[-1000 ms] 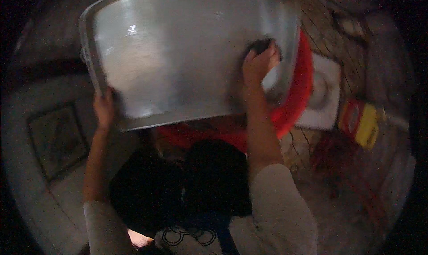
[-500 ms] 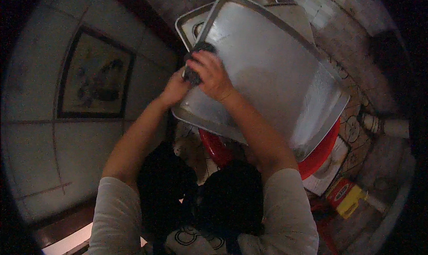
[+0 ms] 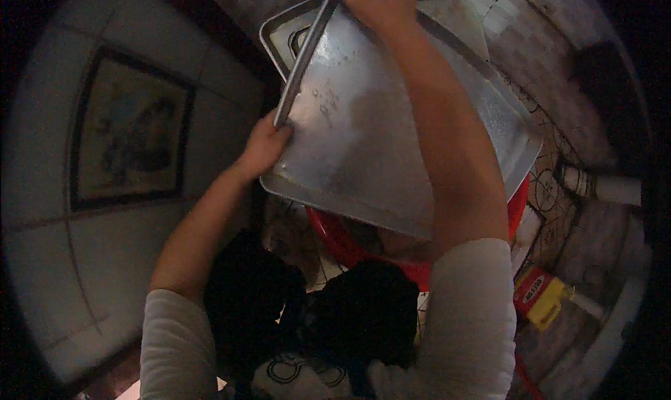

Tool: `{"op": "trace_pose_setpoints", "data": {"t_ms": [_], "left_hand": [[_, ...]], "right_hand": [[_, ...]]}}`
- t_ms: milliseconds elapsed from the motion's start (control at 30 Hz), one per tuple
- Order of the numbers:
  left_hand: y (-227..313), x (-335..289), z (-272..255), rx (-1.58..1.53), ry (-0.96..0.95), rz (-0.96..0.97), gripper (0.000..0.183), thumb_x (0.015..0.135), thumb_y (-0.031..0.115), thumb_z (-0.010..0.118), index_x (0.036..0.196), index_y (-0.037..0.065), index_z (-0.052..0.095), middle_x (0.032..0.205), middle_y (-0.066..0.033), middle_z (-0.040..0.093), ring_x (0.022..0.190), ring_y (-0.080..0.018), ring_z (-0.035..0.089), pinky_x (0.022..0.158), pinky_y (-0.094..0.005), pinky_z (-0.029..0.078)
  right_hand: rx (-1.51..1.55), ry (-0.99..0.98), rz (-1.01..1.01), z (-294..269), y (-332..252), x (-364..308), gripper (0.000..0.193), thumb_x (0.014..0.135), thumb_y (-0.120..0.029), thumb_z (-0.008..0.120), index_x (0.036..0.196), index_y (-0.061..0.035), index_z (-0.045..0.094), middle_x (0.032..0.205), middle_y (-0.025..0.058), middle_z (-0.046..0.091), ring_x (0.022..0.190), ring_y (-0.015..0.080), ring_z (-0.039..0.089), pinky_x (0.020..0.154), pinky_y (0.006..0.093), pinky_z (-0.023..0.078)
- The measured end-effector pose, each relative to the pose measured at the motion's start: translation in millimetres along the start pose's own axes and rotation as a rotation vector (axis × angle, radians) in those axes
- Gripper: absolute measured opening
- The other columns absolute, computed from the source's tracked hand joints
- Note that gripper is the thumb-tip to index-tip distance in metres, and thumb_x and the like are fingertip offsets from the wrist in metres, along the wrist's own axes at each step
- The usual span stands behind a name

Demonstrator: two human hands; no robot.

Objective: The person scrubs metal baking trays with a scrubber in a red basin, pours soap from a yellow container, and stacks the trays.

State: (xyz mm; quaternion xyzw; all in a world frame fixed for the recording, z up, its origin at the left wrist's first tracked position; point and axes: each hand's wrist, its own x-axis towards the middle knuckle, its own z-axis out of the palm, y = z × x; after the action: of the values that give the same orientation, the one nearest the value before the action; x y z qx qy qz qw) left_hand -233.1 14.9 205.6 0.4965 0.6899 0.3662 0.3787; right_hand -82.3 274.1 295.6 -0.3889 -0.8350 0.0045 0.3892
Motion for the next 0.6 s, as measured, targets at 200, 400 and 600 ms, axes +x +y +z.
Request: {"op": "trace_pose_setpoints", "data": {"t_ms": [200, 400, 600], "left_hand": [[-8.3, 13.9, 5.4, 0.225, 0.046, 0.086, 0.033, 0.086, 0.011, 0.052, 0.117, 0.001, 0.054, 0.102, -0.0212, 0.063, 0.095, -0.0352, 0.06, 0.084, -0.0387, 0.046], [23.8, 19.3, 4.6, 0.316, 0.076, -0.041, 0.031, 0.092, 0.023, 0.053, 0.112, 0.0, 0.057, 0.097, -0.0178, 0.065, 0.091, -0.0298, 0.061, 0.081, -0.0373, 0.046], [23.8, 14.8, 2.8, 0.281, 0.065, -0.027, 0.031, 0.094, 0.023, 0.053, 0.109, -0.003, 0.058, 0.09, -0.013, 0.066, 0.083, -0.0182, 0.061, 0.075, -0.0331, 0.047]], "right_hand": [[-0.1, 0.274, 0.083, -26.9, 82.8, -63.8, 0.033, 0.066, -0.027, 0.068, 0.096, -0.0142, 0.065, 0.091, 0.0106, 0.065, 0.086, 0.0326, 0.062, 0.076, 0.0453, 0.051], [0.087, 0.314, -0.15, 14.3, -7.0, 12.3, 0.022, 0.072, -0.018, 0.059, 0.088, -0.0025, 0.058, 0.083, 0.0194, 0.057, 0.083, 0.0374, 0.055, 0.07, 0.0535, 0.043], [-0.083, 0.282, 0.028, -17.7, 118.8, -89.5, 0.04, 0.063, -0.025, 0.07, 0.102, -0.0161, 0.067, 0.093, 0.0096, 0.066, 0.09, 0.0318, 0.062, 0.077, 0.0459, 0.049]]}}
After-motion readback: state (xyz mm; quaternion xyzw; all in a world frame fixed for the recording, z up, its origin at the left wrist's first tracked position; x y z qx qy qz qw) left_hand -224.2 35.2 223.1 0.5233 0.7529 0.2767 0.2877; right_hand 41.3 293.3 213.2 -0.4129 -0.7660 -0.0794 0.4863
